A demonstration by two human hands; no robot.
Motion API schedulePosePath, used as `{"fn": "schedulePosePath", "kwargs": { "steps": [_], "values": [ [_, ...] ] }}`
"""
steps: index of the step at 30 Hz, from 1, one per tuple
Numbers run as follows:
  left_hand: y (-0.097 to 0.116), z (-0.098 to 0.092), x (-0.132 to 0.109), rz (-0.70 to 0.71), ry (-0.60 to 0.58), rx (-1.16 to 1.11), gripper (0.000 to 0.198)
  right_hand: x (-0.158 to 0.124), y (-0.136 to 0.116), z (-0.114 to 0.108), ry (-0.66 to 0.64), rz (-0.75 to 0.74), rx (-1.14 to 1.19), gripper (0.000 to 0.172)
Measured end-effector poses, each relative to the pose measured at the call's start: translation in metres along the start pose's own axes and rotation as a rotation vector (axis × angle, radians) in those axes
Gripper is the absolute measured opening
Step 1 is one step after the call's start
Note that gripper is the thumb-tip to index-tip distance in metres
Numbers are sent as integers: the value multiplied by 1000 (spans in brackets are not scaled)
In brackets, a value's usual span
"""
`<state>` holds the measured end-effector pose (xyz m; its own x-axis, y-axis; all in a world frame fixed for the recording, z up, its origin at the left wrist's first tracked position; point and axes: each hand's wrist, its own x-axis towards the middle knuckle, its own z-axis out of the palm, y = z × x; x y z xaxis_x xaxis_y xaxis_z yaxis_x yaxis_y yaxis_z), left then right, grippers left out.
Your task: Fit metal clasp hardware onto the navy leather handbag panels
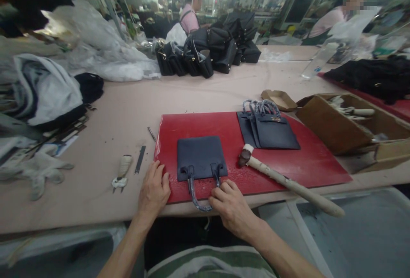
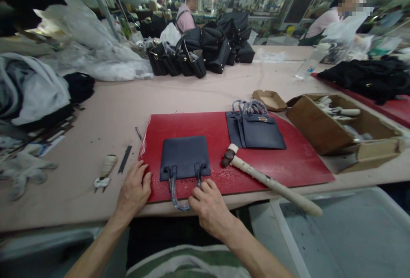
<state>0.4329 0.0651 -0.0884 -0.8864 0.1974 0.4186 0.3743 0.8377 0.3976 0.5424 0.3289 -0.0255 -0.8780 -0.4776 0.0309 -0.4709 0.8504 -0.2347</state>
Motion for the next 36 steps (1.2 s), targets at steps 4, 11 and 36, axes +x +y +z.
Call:
{"fn": "schedulePosePath", "kwargs": {
  "steps": [4,11,36],
  "values": [
    [4,-3,1,-35,-6,-9,41,-3,-4,-10,-22,2,88,19],
    [9,-4,5,-126,-79,-83,40,-1,12,-29,373,-160,74,34],
    [-30,-37,182,-254,-136,-263,38,30,55,16,373,176,9,50]
  ]
}}
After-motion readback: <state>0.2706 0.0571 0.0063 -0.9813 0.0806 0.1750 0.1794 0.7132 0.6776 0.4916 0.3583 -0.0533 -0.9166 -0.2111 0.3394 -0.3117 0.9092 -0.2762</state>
